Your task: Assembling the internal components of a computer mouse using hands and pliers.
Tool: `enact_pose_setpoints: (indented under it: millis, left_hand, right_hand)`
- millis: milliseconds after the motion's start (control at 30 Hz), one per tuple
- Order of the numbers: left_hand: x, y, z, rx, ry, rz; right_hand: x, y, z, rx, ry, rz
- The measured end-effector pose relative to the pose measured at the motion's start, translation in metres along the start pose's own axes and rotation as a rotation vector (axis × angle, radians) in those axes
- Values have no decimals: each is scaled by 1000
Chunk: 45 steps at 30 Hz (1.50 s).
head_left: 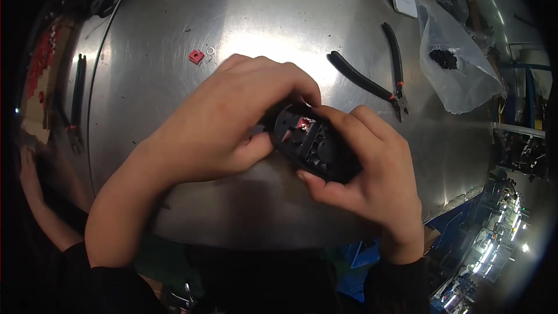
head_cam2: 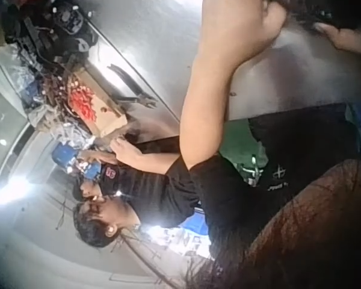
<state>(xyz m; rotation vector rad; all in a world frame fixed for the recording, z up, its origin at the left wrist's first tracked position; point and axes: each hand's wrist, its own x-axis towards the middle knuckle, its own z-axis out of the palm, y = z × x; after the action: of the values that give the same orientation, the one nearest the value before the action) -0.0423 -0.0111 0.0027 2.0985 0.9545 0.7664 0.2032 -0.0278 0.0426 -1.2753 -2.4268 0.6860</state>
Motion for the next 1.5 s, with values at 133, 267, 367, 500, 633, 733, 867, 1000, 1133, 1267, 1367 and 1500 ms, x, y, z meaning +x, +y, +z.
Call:
enact_pose_setpoints:
  millis: [133, 267, 367, 500, 633, 733, 867, 1000, 1133, 1267, 1367, 1500]
  left_hand:
    - [-2, 5, 5, -711, 125, -155]
    - [-3, 5, 10, -944, 195, -62]
    - [-5, 8, 13, -1106, 165, -216]
    - [-8, 6, 16, -1132, 150, -264]
    - [-10, 7, 18, -1158, 177, -143]
    - [-12, 12, 18, -1140, 204, -124]
    - [-8, 13, 20, -1254, 219, -125]
    - [-8, 18, 21, -1332, 242, -194]
    - [-9, 18, 19, -1264, 216, -182]
    - [-8, 16, 21, -1106, 273, -201]
    - [-7, 3, 22, -1083, 263, -405]
    - [-1, 9, 16, -1126, 207, -442]
  right_hand:
    - [1, -4, -2, 61, 96, -56]
    - [-1, -5, -3, 115, 239, -137]
    - [-6, -4, -4, 139, 324, -181]
    - [-8, -6, -7, 165, 349, -220]
    - [-10, -7, -7, 219, 356, -241]
    - [-9, -6, -6, 265, 358, -248]
    - [-8, -8, -3, 254, 382, -244]
    - [-9, -8, -1, 207, 403, -243]
    - [-11, -7, 1, 262, 379, -238]
    - [-11, -3, 4, 265, 364, -214]
    - [-9, 2, 6, 203, 294, -76]
    - [-9, 2, 6, 156, 228, -12]
